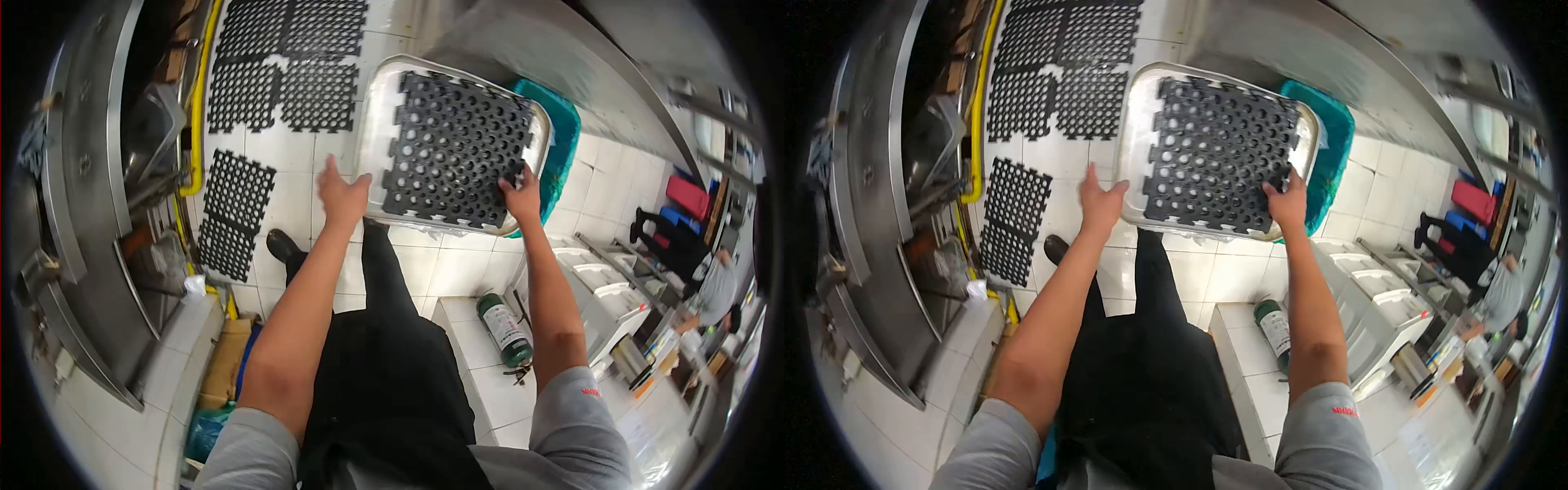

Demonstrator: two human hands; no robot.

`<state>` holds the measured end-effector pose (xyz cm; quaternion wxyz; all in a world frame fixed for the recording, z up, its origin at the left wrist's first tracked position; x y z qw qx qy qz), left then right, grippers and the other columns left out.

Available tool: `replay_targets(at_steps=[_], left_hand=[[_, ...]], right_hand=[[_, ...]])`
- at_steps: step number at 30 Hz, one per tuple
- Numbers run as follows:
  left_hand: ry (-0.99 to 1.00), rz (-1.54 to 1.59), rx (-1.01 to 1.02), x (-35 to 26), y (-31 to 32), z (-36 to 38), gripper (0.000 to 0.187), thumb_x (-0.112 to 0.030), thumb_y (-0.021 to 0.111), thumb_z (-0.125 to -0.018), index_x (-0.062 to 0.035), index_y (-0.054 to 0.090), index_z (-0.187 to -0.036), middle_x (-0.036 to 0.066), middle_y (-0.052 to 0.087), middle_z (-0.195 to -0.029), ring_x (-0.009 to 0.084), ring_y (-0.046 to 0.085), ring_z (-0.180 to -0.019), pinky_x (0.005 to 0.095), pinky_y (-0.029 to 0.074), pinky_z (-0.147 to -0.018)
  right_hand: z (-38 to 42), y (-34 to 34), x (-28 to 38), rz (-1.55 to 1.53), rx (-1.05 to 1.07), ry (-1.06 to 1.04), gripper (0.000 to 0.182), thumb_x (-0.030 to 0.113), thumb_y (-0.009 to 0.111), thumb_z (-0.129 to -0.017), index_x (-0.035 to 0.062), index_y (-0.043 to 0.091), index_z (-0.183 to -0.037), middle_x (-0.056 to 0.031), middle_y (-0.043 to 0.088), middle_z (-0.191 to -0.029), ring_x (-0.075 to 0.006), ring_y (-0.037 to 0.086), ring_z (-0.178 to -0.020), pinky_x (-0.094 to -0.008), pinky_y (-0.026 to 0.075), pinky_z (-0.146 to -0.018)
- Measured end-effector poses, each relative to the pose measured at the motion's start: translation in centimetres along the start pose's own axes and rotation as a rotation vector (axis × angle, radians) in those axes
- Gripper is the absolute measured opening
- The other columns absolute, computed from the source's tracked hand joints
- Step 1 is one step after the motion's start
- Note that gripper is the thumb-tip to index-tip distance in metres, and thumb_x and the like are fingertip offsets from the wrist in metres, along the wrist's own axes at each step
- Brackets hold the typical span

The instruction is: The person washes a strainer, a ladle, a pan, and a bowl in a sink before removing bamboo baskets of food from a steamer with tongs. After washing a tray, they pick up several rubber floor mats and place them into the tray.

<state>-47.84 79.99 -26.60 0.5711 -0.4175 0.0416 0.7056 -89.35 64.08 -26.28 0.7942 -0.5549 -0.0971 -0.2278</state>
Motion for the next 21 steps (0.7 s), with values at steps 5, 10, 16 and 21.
replay_targets(at_steps=[5, 10, 16, 21], left_hand=[[0.146, 0.289, 0.114, 0.4, 1.0, 1.2, 0.042, -0.004, 0.065, -0.084, 0.0005, 0.062, -0.126, 0.018, 0.071, -0.11, 0.0325, 0.069, -0.098, 0.0381, 0.052, -0.091], [0.315, 0.277, -0.045, -4.3, -1.6, 7.6, 0.042, 0.007, 0.06, -0.079, -0.001, 0.062, -0.121, 0.019, 0.064, -0.113, 0.0408, 0.063, -0.106, 0.0452, 0.052, -0.091], [0.297, 0.24, -0.012, -2.5, -1.5, 6.5, 0.046, 0.007, 0.059, -0.078, -0.0014, 0.064, -0.123, 0.02, 0.063, -0.11, 0.0404, 0.063, -0.102, 0.0458, 0.052, -0.089], [0.1, 0.274, 0.061, 5.9, 0.9, -0.5, 0.038, -0.005, 0.059, -0.087, 0.0011, 0.065, -0.124, 0.025, 0.071, -0.111, 0.0387, 0.069, -0.103, 0.0421, 0.054, -0.091]], right_hand=[[-0.7, 2.6, -2.3, -0.23, 0.285, 0.119, 0.084, 0.017, 0.079, -0.086, 0.0143, 0.033, -0.157, -0.0136, 0.055, -0.141, -0.028, 0.061, -0.119, -0.038, 0.053, -0.092], [1.4, 2.3, -1.3, -0.474, 0.396, 0.396, 0.085, 0.014, 0.069, -0.095, 0.023, 0.017, -0.162, -0.005, 0.039, -0.159, -0.0223, 0.052, -0.131, -0.0514, 0.046, -0.099], [1.6, 1.9, -2.0, -0.35, 0.318, 0.386, 0.086, 0.019, 0.072, -0.094, 0.0228, 0.018, -0.162, -0.0047, 0.048, -0.15, -0.0185, 0.052, -0.128, -0.0514, 0.046, -0.096], [1.8, 2.1, 0.4, -0.122, 0.133, 0.039, 0.082, 0.017, 0.083, -0.082, -0.001, 0.039, -0.148, -0.0168, 0.068, -0.111, -0.0231, 0.069, -0.095, -0.0343, 0.056, -0.078]])
Point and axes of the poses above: each hand's wrist, its own z-axis away from the middle knuckle, its own y-axis out of the palm, x = y × z, the point moved 7 cm from there along -z, towards the middle knuckle
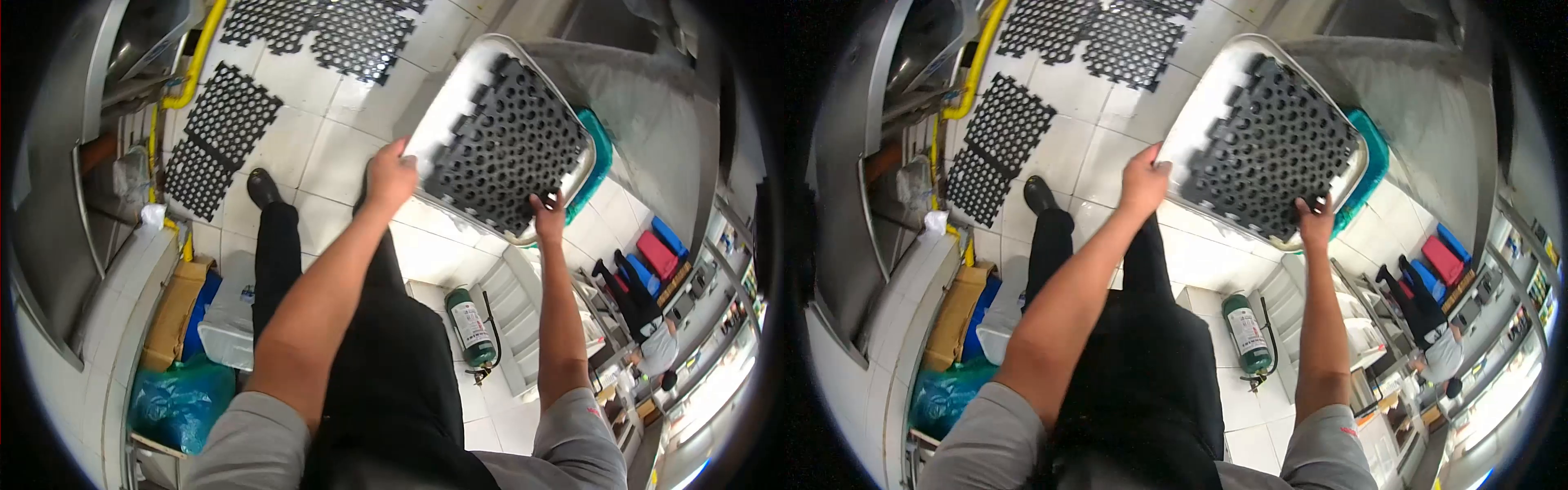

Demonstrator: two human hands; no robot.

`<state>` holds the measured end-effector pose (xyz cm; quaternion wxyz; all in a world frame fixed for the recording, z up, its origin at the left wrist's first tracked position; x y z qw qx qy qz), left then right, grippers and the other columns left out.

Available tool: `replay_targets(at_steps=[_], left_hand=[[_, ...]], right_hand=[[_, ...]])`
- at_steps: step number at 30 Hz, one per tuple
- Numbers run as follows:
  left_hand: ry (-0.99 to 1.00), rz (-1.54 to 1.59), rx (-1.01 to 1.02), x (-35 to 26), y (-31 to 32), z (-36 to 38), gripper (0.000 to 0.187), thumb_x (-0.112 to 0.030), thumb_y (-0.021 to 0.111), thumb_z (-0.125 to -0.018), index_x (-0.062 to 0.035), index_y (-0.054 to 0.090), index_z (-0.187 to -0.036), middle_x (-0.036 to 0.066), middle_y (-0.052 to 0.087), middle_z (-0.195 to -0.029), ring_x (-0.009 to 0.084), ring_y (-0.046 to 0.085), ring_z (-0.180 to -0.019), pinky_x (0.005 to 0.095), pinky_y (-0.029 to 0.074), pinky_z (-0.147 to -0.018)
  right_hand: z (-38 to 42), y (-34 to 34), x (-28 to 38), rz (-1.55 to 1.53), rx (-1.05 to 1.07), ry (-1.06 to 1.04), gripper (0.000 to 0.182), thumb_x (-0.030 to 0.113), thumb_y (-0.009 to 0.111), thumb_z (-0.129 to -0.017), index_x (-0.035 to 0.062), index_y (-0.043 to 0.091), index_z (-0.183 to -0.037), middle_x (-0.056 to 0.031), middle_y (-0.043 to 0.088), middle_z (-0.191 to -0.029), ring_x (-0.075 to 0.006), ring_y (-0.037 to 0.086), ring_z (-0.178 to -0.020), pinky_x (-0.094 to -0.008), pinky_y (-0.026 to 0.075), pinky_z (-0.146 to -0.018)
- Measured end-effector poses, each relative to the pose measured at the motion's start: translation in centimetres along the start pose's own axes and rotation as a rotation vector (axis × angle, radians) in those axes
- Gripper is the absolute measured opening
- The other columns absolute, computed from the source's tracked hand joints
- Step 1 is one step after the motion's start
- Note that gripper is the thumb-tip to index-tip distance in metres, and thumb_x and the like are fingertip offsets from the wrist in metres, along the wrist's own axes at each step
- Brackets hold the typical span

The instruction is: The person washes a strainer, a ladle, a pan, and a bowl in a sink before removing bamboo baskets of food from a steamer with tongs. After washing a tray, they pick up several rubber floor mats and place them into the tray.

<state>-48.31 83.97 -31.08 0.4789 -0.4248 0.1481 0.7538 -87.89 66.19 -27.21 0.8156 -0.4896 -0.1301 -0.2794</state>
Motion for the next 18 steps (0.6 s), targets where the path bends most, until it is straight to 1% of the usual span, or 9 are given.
replay_targets(at_steps=[2, 4, 7, 8, 10, 13, 16, 17, 18], left_hand=[[0.1, -0.031, -0.023, 1.9, 0.5, -1.1, 0.036, -0.007, 0.062, -0.088, -0.0015, 0.067, -0.123, 0.023, 0.072, -0.108, 0.035, 0.071, -0.101, 0.0395, 0.054, -0.088], [0.013, 0.123, 0.096, 1.1, -0.2, -1.0, 0.036, -0.005, 0.061, -0.088, -0.0024, 0.068, -0.123, 0.021, 0.073, -0.106, 0.0316, 0.072, -0.098, 0.0374, 0.054, -0.086], [0.014, 0.009, 0.085, 0.9, -0.8, -0.9, 0.035, -0.002, 0.058, -0.088, -0.0022, 0.068, -0.122, 0.019, 0.074, -0.101, 0.0283, 0.072, -0.09, 0.0352, 0.054, -0.083], [0.017, 0.025, 0.054, 0.7, -1.0, -0.6, 0.041, -0.003, 0.061, -0.088, -0.0031, 0.063, -0.129, 0.02, 0.071, -0.11, 0.0305, 0.069, -0.097, 0.0366, 0.052, -0.089], [0.366, -0.513, -0.22, -5.6, -3.0, 2.1, 0.055, -0.004, 0.065, -0.086, -0.0051, 0.054, -0.14, 0.022, 0.064, -0.124, 0.035, 0.062, -0.113, 0.0396, 0.048, -0.097], [0.571, -0.398, -0.062, -10.7, -2.3, 4.4, 0.06, -0.003, 0.067, -0.085, -0.0029, 0.05, -0.143, 0.023, 0.06, -0.125, 0.0397, 0.058, -0.116, 0.0425, 0.047, -0.1], [0.407, -0.431, 0.056, -7.8, 0.1, 3.1, 0.059, -0.004, 0.068, -0.084, -0.0015, 0.051, -0.141, 0.022, 0.061, -0.123, 0.038, 0.06, -0.115, 0.0422, 0.048, -0.1], [0.242, -0.404, 0.173, -6.1, 1.1, 2.3, 0.059, -0.006, 0.069, -0.084, -0.0002, 0.052, -0.14, 0.022, 0.061, -0.126, 0.037, 0.061, -0.114, 0.0418, 0.049, -0.099], [0.268, -0.448, 0.186, -6.4, 1.1, 2.0, 0.058, -0.006, 0.069, -0.084, 0.0002, 0.053, -0.14, 0.021, 0.061, -0.126, 0.0368, 0.062, -0.113, 0.0417, 0.05, -0.098]], right_hand=[[0.1, 0.8, -0.6, 0.037, -0.068, 0.006, 0.083, 0.019, 0.085, -0.081, -0.0038, 0.04, -0.147, -0.0168, 0.067, -0.112, -0.0234, 0.069, -0.097, -0.0337, 0.056, -0.08], [0.3, 1.3, -1.0, -0.033, -0.056, 0.036, 0.087, 0.02, 0.086, -0.079, -0.0052, 0.038, -0.148, -0.0197, 0.066, -0.116, -0.0244, 0.069, -0.097, -0.0326, 0.056, -0.081], [0.5, 1.3, -1.1, 0.026, -0.031, 0.046, 0.096, 0.028, 0.087, -0.077, -0.0036, 0.035, -0.152, -0.0203, 0.064, -0.121, -0.0271, 0.069, -0.101, -0.035, 0.055, -0.086], [0.4, 1.4, -1.2, 0.037, -0.025, 0.052, 0.097, 0.03, 0.088, -0.077, -0.003, 0.035, -0.152, -0.0204, 0.064, -0.122, -0.0282, 0.068, -0.103, -0.0362, 0.055, -0.088], [0.8, 1.4, -0.6, 0.165, -0.052, 0.063, 0.101, 0.034, 0.089, -0.074, -0.0013, 0.035, -0.153, -0.0215, 0.062, -0.125, -0.031, 0.066, -0.109, -0.0383, 0.052, -0.094], [1.2, 1.8, 0.0, 0.171, -0.052, 0.039, 0.1, 0.034, 0.09, -0.071, -0.0014, 0.04, -0.15, -0.024, 0.056, -0.129, -0.0356, 0.061, -0.116, -0.0404, 0.05, -0.099], [1.4, 1.3, 1.4, 0.191, -0.061, 0.041, 0.094, 0.03, 0.089, -0.071, -0.0028, 0.043, -0.146, -0.0252, 0.056, -0.129, -0.0362, 0.061, -0.115, -0.041, 0.051, -0.098], [1.5, 1.6, 2.1, 0.191, -0.05, 0.046, 0.092, 0.029, 0.089, -0.07, -0.0032, 0.044, -0.144, -0.0255, 0.056, -0.128, -0.0362, 0.061, -0.115, -0.0411, 0.051, -0.098], [1.1, 1.7, 1.8, 0.184, -0.028, 0.048, 0.089, 0.026, 0.088, -0.069, -0.0039, 0.047, -0.141, -0.0256, 0.056, -0.128, -0.036, 0.062, -0.114, -0.0412, 0.051, -0.097]])
Point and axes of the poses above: each hand's wrist, its own z-axis away from the middle knuckle, its own y-axis out of the palm, x = y × z, the point moved 7 cm from there along -z, towards the middle knuckle
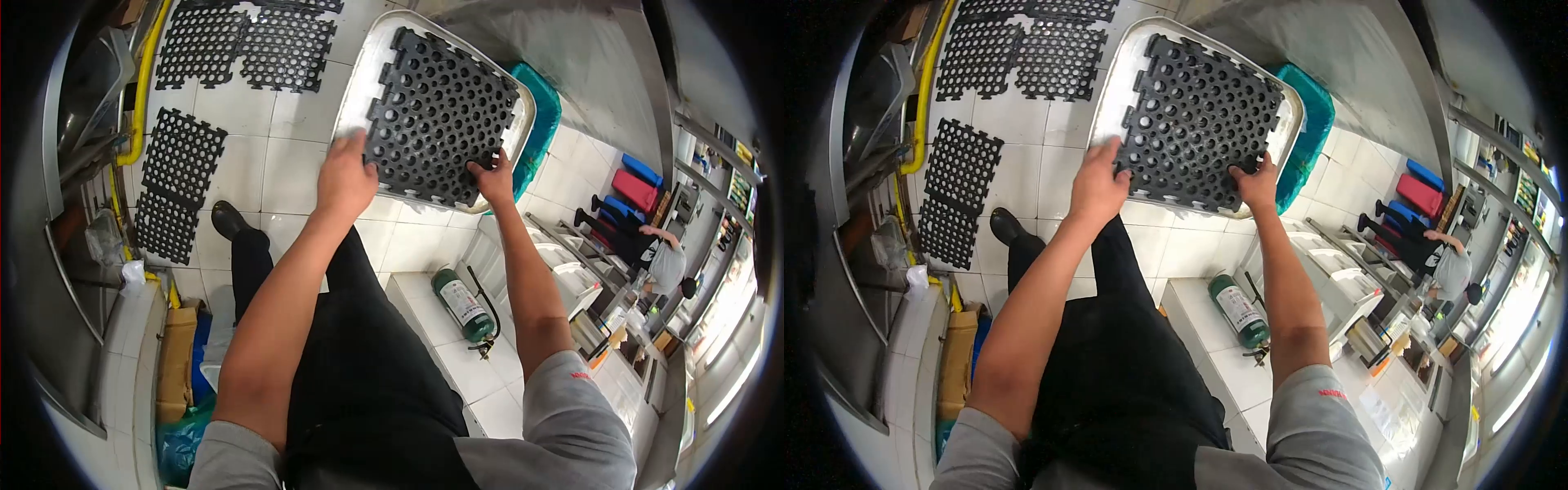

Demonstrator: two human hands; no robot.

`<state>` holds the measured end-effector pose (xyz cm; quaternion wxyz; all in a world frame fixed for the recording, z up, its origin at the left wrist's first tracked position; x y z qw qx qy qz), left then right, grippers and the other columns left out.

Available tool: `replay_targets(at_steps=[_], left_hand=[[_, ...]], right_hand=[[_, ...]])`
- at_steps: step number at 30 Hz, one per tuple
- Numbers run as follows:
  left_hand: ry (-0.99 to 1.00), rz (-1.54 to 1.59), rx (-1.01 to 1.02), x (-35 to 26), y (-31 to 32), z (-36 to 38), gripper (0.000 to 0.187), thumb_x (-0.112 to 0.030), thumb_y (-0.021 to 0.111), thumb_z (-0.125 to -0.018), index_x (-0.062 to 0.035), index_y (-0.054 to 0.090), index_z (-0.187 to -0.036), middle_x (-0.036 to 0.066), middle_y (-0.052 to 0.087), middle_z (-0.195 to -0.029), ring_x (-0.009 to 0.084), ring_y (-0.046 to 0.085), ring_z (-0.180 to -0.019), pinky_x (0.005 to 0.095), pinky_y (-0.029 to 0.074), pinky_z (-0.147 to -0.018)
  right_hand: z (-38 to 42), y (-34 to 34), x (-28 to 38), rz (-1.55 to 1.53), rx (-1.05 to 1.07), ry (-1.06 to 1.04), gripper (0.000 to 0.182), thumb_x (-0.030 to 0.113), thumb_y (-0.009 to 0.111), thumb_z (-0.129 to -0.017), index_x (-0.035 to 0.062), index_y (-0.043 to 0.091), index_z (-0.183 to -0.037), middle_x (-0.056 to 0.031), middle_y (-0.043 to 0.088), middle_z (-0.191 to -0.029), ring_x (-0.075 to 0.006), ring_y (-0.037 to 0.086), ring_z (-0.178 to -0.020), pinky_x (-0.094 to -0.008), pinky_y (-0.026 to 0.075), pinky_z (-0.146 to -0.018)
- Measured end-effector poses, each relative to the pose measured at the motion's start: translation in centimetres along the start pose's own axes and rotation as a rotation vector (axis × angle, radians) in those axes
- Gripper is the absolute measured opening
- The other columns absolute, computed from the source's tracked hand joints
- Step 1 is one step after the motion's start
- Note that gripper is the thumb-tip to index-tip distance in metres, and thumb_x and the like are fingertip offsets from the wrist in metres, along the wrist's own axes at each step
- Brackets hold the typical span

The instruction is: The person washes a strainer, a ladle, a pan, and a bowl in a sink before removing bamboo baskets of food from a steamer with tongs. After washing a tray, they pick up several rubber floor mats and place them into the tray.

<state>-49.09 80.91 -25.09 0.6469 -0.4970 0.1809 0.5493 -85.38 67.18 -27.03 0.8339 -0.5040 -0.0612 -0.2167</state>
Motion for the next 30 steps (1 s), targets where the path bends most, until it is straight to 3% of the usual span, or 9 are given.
replay_targets(at_steps=[5, 7, 9, 12, 16, 19, 26, 28, 30], left_hand=[[0.071, 0.133, 0.037, 1.0, -0.2, 0.2, 0.061, -0.008, 0.072, -0.085, -0.0049, 0.053, -0.142, 0.017, 0.062, -0.129, 0.0299, 0.065, -0.106, 0.0373, 0.054, -0.088], [0.074, 0.345, -0.019, 2.9, -1.3, 1.6, 0.065, -0.009, 0.075, -0.085, -0.0095, 0.051, -0.146, 0.012, 0.062, -0.131, 0.0234, 0.065, -0.103, 0.0341, 0.055, -0.083], [-0.005, 0.472, -0.099, 5.1, -4.4, 4.1, 0.057, -0.008, 0.072, -0.089, -0.0094, 0.053, -0.143, 0.011, 0.062, -0.128, 0.0195, 0.065, -0.098, 0.0313, 0.055, -0.082], [-0.246, 0.612, -0.287, 15.3, -8.6, 8.8, 0.049, -0.008, 0.07, -0.091, -0.0095, 0.056, -0.138, 0.01, 0.061, -0.128, 0.0157, 0.065, -0.095, 0.0288, 0.053, -0.08], [-0.905, 0.997, -0.49, 36.7, -9.9, 18.3, 0.046, -0.018, 0.068, -0.093, -0.0125, 0.054, -0.137, 0.005, 0.064, -0.118, 0.0177, 0.064, -0.096, 0.0334, 0.05, -0.081], [-1.246, 1.037, -0.613, 47.0, -12.5, 24.6, 0.044, -0.027, 0.06, -0.098, -0.0096, 0.051, -0.137, 0.005, 0.059, -0.122, 0.0245, 0.064, -0.103, 0.042, 0.05, -0.087], [-1.227, 1.325, -0.753, 64.5, -15.5, 30.7, 0.049, -0.027, 0.059, -0.098, -0.0071, 0.044, -0.141, 0.012, 0.051, -0.135, 0.0305, 0.06, -0.114, 0.0439, 0.05, -0.094], [-1.212, 1.33, -0.788, 68.4, -16.0, 31.2, 0.051, -0.028, 0.06, -0.098, -0.0059, 0.043, -0.141, 0.013, 0.051, -0.136, 0.0319, 0.06, -0.115, 0.0452, 0.049, -0.096], [-1.253, 1.271, -0.819, 72.0, -16.7, 31.6, 0.048, -0.03, 0.063, -0.097, -0.0072, 0.048, -0.136, 0.011, 0.051, -0.133, 0.0306, 0.058, -0.114, 0.0459, 0.049, -0.097]], right_hand=[[-0.4, 0.0, -1.8, 0.004, 0.056, -0.005, 0.098, 0.045, 0.088, -0.071, -0.0035, 0.045, -0.144, -0.0254, 0.057, -0.127, -0.0379, 0.06, -0.119, -0.0416, 0.05, -0.098], [-0.8, -1.0, -2.4, 0.329, -0.046, -0.063, 0.106, 0.055, 0.087, -0.07, -0.0049, 0.043, -0.146, -0.0275, 0.058, -0.127, -0.0409, 0.058, -0.119, -0.0438, 0.049, -0.099], [4.7, -2.5, 5.8, 0.326, -0.278, -0.239, 0.085, 0.041, 0.083, -0.082, -0.0034, 0.047, -0.144, -0.0258, 0.056, -0.127, -0.0392, 0.059, -0.111, -0.0453, 0.048, -0.099], [15.0, 1.3, 18.5, -0.018, -0.145, -0.473, 0.055, 0.014, 0.073, -0.092, 0.0048, 0.052, -0.142, -0.0168, 0.058, -0.13, -0.0267, 0.061, -0.114, -0.0389, 0.051, -0.094], [24.7, 16.1, 26.0, -0.061, 0.536, -0.527, 0.056, 0.016, 0.073, -0.091, 0.0066, 0.053, -0.142, -0.0146, 0.062, -0.129, -0.0271, 0.064, -0.11, -0.0371, 0.053, -0.091], [26.0, 28.3, 27.4, 0.155, 0.767, -0.561, 0.061, 0.027, 0.075, -0.089, 0.0056, 0.053, -0.142, -0.0194, 0.064, -0.126, -0.0322, 0.065, -0.109, -0.04, 0.054, -0.09], [14.8, 53.0, 24.0, 0.37, 0.783, -0.461, 0.07, 0.039, 0.072, -0.091, -0.0009, 0.05, -0.144, -0.0286, 0.063, -0.129, -0.0369, 0.064, -0.117, -0.0378, 0.05, -0.099], [10.6, 58.4, 23.1, 0.373, 0.825, -0.352, 0.051, 0.018, 0.067, -0.093, 0.0106, 0.056, -0.142, -0.0224, 0.066, -0.128, -0.0311, 0.055, -0.131, -0.0376, 0.051, -0.099], [8.1, 62.4, 25.4, 0.835, 0.822, -0.745, 0.054, 0.014, 0.064, -0.09, 0.0128, 0.055, -0.143, -0.0216, 0.06, -0.136, -0.0325, 0.052, -0.134, -0.0407, 0.05, -0.102]])
Point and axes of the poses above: each hand's wrist, its own z-axis away from the middle knuckle, its own y-axis out of the palm, x = y × z, the point moved 7 cm from there along -z, towards the middle knuckle
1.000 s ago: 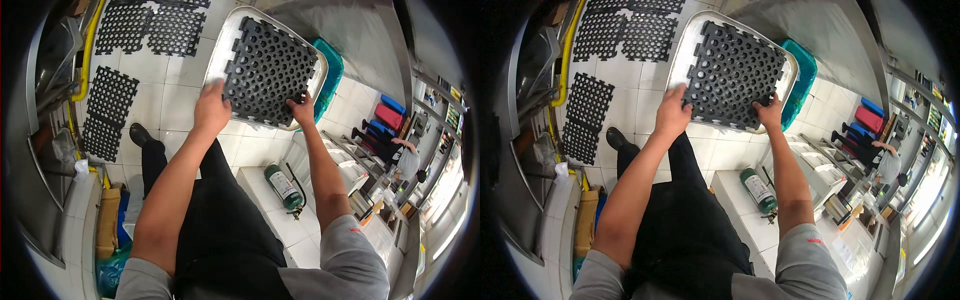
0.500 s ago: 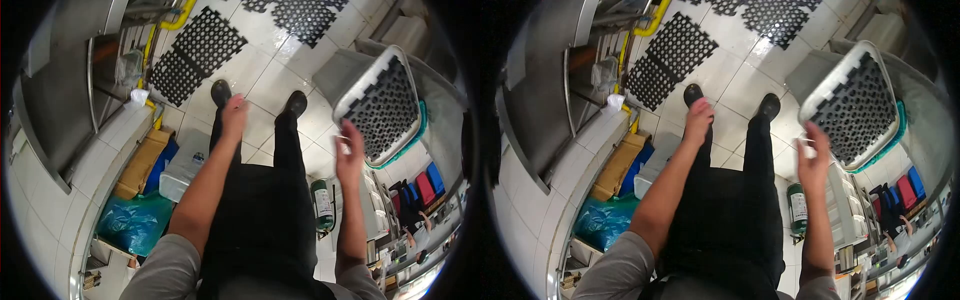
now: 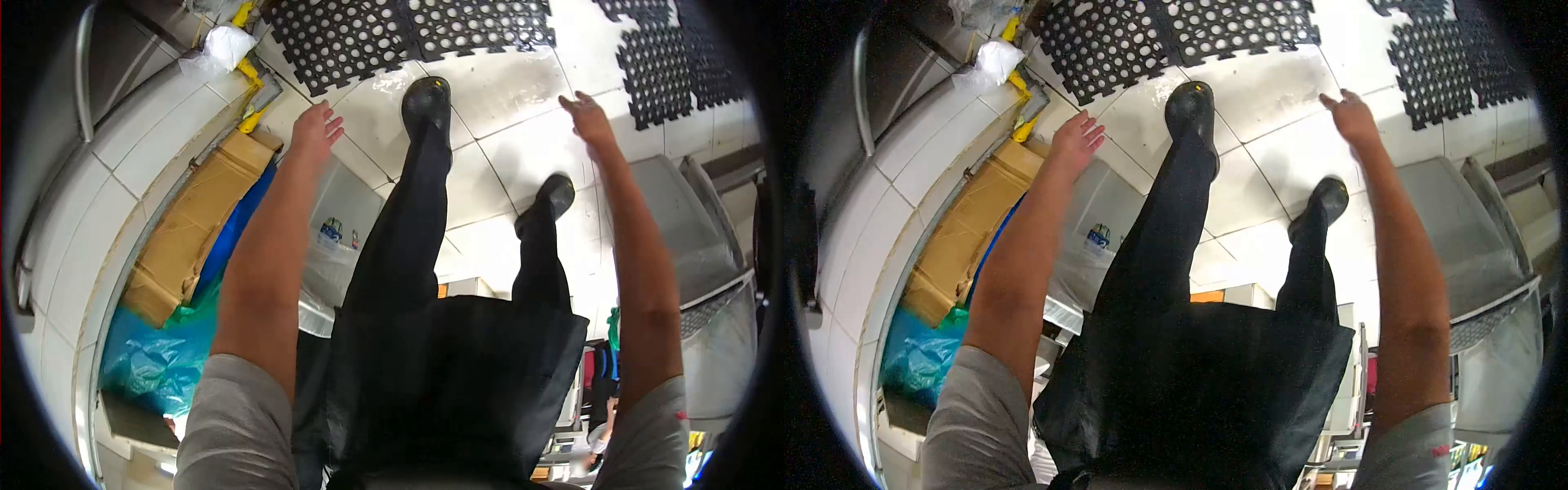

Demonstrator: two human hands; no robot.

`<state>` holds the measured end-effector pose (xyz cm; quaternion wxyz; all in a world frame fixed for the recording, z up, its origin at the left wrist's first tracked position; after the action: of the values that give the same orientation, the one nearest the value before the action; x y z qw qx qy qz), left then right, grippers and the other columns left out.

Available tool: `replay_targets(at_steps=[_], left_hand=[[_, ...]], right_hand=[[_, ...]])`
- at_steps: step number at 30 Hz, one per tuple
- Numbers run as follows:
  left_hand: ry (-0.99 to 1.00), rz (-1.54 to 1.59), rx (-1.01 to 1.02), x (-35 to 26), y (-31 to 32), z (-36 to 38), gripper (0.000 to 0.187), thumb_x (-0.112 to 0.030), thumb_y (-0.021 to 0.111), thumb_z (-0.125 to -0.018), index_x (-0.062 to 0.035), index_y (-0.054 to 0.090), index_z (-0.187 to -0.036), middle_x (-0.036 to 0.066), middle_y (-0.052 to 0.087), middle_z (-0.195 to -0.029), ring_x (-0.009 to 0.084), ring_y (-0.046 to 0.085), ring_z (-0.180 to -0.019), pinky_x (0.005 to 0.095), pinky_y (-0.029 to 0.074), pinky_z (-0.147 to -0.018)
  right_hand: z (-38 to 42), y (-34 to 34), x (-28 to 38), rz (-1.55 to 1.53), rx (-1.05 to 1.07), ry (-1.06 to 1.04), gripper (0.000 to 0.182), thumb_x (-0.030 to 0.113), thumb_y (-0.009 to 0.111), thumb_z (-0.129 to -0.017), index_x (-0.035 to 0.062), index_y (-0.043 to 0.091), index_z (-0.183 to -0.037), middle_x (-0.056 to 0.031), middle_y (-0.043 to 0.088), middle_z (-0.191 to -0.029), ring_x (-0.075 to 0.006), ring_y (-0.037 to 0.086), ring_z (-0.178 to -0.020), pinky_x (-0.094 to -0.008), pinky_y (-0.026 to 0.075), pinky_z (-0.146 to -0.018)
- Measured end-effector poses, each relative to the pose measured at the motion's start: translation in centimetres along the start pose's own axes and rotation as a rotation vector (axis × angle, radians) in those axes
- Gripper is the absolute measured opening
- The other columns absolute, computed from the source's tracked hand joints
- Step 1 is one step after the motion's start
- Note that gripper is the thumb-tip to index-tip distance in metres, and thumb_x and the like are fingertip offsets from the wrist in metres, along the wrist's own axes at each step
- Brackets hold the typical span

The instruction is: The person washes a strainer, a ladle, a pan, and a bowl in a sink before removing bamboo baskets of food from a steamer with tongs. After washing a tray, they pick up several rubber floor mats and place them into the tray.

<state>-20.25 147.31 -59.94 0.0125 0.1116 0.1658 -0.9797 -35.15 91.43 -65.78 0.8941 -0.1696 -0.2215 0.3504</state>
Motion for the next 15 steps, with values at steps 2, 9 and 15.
replay_targets(at_steps=[2, 9, 15], left_hand=[[0.018, -0.06, -0.052, -1.3, -1.0, -3.1, 0.047, -0.031, 0.065, -0.096, -0.0084, 0.051, -0.134, 0.01, 0.052, -0.132, 0.0301, 0.057, -0.114, 0.0467, 0.049, -0.097], [0.085, -0.232, 0.001, -4.5, -2.6, -13.5, 0.052, -0.037, 0.072, -0.09, -0.0143, 0.055, -0.134, 0.007, 0.053, -0.13, 0.0279, 0.044, -0.133, 0.0494, 0.048, -0.099], [0.115, -0.311, 0.12, -5.4, -0.3, -13.1, 0.073, -0.036, 0.077, -0.086, -0.0188, 0.043, -0.148, 0.004, 0.041, -0.148, 0.0264, 0.036, -0.142, 0.0541, 0.037, -0.107]], right_hand=[[-4.5, -1.4, 0.4, 0.25, -0.046, -0.066, 0.049, 0.017, 0.058, -0.094, 0.0163, 0.056, -0.143, -0.0238, 0.052, -0.144, -0.0352, 0.05, -0.136, -0.0413, 0.046, -0.107], [-10.2, -6.7, 6.4, -0.502, -0.269, 0.138, 0.082, 0.035, 0.067, -0.094, 0.0006, 0.027, -0.157, -0.028, 0.038, -0.155, -0.0357, 0.043, -0.141, -0.0408, 0.034, -0.116], [-11.7, -4.5, 10.1, -0.789, -0.172, 0.269, 0.089, 0.037, 0.078, -0.087, -0.004, 0.032, -0.151, -0.0231, 0.049, -0.149, -0.0348, 0.041, -0.14, -0.0489, 0.023, -0.118]])
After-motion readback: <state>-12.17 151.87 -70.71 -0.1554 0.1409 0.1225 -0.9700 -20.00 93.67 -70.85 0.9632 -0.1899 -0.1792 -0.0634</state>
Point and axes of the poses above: each hand's wrist, its own z-axis away from the middle knuckle, its own y-axis out of the palm, x = y × z, the point moved 7 cm from there along -z, towards the middle knuckle
